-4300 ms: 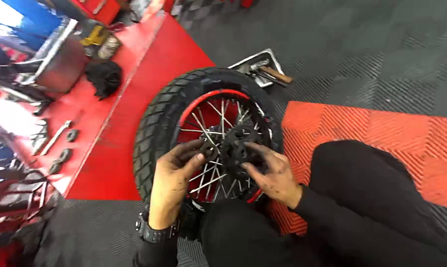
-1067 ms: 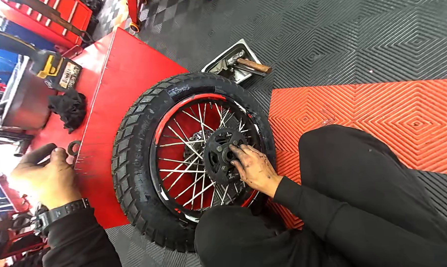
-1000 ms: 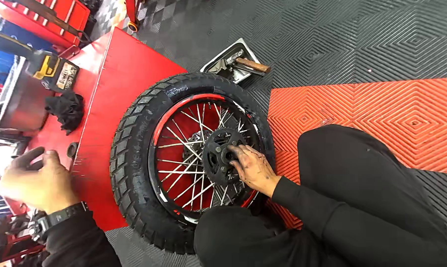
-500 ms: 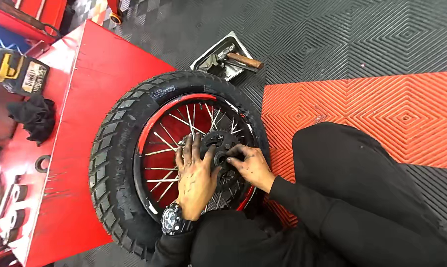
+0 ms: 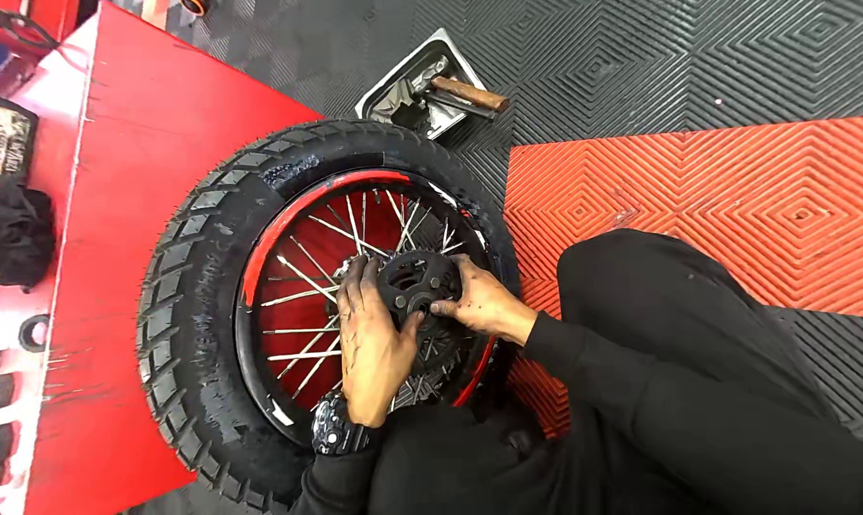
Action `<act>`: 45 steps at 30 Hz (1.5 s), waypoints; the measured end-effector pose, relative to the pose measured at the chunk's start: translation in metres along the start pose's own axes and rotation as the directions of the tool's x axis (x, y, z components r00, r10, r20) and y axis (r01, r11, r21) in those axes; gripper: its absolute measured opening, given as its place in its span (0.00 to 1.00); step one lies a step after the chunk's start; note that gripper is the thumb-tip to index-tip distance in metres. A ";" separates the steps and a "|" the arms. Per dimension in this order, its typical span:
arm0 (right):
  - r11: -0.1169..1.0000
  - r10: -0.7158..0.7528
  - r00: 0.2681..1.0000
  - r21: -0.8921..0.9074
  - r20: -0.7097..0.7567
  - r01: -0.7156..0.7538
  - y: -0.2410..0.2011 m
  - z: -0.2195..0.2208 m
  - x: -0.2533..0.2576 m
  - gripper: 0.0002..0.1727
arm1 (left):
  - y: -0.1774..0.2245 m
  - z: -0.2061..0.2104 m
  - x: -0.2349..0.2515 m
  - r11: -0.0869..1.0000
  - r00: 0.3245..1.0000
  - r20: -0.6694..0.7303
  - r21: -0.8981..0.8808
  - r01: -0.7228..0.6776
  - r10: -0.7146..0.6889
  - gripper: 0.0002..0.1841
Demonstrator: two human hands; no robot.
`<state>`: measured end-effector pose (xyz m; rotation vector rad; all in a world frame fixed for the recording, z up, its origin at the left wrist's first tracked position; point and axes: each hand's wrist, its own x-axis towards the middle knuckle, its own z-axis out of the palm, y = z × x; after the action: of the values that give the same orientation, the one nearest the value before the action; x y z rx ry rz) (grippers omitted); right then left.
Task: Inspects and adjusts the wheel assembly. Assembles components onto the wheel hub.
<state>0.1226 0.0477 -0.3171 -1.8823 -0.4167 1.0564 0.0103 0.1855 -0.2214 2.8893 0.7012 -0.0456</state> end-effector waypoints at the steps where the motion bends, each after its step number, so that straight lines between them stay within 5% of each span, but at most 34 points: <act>1: 1.000 0.003 1.000 -0.013 -0.005 -0.003 -0.001 0.000 0.001 0.53 | 0.001 0.001 0.001 1.000 1.000 0.000 -0.004 0.002 -0.002 0.51; 6: 0.998 -0.051 0.996 0.036 0.071 0.048 0.001 -0.007 0.005 0.57 | 0.002 -0.003 0.003 1.000 1.000 0.003 -0.009 -0.018 0.018 0.52; 8: 0.991 -0.076 0.991 0.116 0.106 0.063 0.000 -0.009 0.003 0.66 | 0.001 -0.010 0.002 0.998 0.998 0.045 -0.043 -0.035 0.037 0.54; 13: 0.998 -0.063 0.998 -0.010 -0.018 0.063 0.000 0.012 -0.004 0.84 | 0.005 -0.010 0.001 0.997 0.997 0.053 -0.054 0.052 -0.049 0.48; 19: 0.991 -0.044 0.999 0.125 -0.021 0.047 0.002 0.013 -0.001 0.77 | 0.014 -0.010 -0.002 0.999 0.998 0.038 -0.002 0.052 -0.052 0.49; 31: 0.991 -0.089 0.995 0.100 -0.051 0.094 0.006 0.012 0.004 0.74 | 0.019 -0.003 0.005 0.992 0.997 0.012 0.101 0.077 -0.079 0.47; 36: 0.964 -0.062 0.996 0.260 0.057 0.045 0.008 -0.001 0.004 0.53 | 0.017 -0.006 0.000 0.993 0.995 0.028 0.077 0.089 -0.091 0.47; 45: 0.998 0.011 0.998 0.062 -0.068 -0.007 -0.006 0.007 0.002 0.48 | 0.017 -0.002 0.007 0.990 0.994 0.025 0.095 0.103 -0.106 0.46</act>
<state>0.1191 0.0559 -0.3148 -1.8606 -0.3332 0.9970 0.0242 0.1743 -0.2172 2.9305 0.8667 -0.1387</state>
